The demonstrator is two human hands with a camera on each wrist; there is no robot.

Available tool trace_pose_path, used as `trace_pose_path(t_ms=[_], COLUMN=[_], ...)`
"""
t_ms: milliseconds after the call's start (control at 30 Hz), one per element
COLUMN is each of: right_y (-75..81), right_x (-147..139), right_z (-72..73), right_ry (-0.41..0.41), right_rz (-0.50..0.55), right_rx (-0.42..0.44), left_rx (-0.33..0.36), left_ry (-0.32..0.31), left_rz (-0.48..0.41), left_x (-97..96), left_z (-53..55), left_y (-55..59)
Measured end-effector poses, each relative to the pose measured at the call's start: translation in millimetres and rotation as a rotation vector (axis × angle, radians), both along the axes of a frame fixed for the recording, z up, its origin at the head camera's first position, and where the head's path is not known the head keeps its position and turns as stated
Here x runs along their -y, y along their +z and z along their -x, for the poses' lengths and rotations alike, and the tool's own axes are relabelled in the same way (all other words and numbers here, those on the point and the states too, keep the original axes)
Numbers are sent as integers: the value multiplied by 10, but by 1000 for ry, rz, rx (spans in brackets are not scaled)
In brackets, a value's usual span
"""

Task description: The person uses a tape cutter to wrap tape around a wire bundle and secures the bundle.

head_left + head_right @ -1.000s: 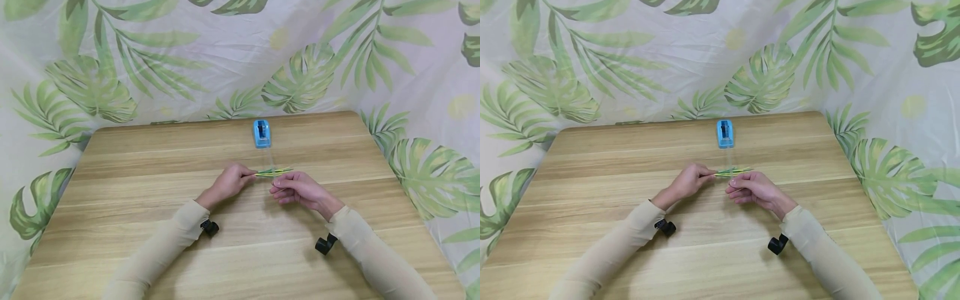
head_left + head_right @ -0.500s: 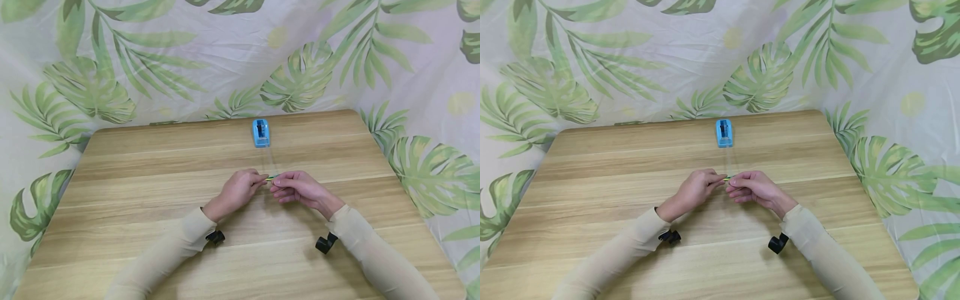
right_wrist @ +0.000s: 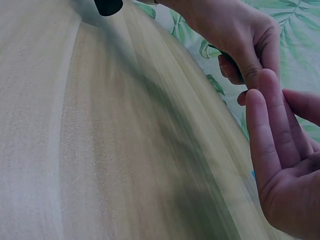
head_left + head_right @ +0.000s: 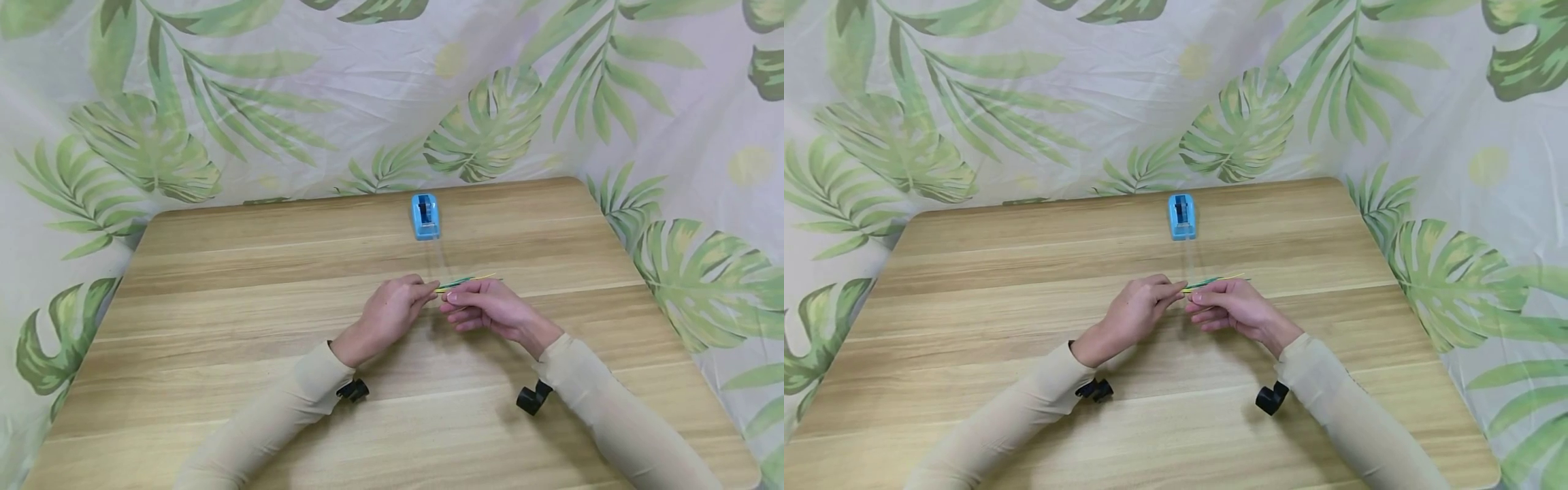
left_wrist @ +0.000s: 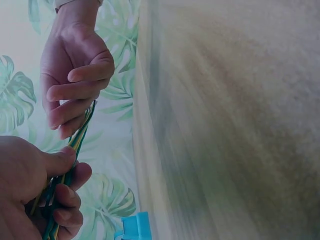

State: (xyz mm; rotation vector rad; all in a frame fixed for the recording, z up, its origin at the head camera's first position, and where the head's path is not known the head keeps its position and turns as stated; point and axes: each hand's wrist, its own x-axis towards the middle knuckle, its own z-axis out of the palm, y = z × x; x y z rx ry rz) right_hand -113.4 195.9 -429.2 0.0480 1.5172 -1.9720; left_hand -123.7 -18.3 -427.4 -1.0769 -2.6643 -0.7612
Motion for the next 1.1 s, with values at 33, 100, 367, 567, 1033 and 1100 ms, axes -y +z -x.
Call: trace_pose_path(t_ms=[33, 100, 367, 567, 1033, 1100], right_y=[-2, -7, -29, -28, -132, -143], right_x=[1, 5, 23, 61, 152, 160], right_z=[-3, -9, -24, -44, -95, -95], right_ry=[0, -2, -26, -46, -119, -125], right_rz=[-4, -12, -53, -84, -127, -127], right_rx=[1, 1, -7, -29, -37, -32], left_rx=[3, 7, 22, 23, 41, 46], left_ry=[0, 4, 19, 26, 23, 19], left_rz=[-1, -2, -2, -25, -78, -84], left_x=[-2, -3, -6, -6, -6, -6], left_z=[1, -1, 1, 9, 0, -2], left_y=[2, 6, 17, 14, 2, -2])
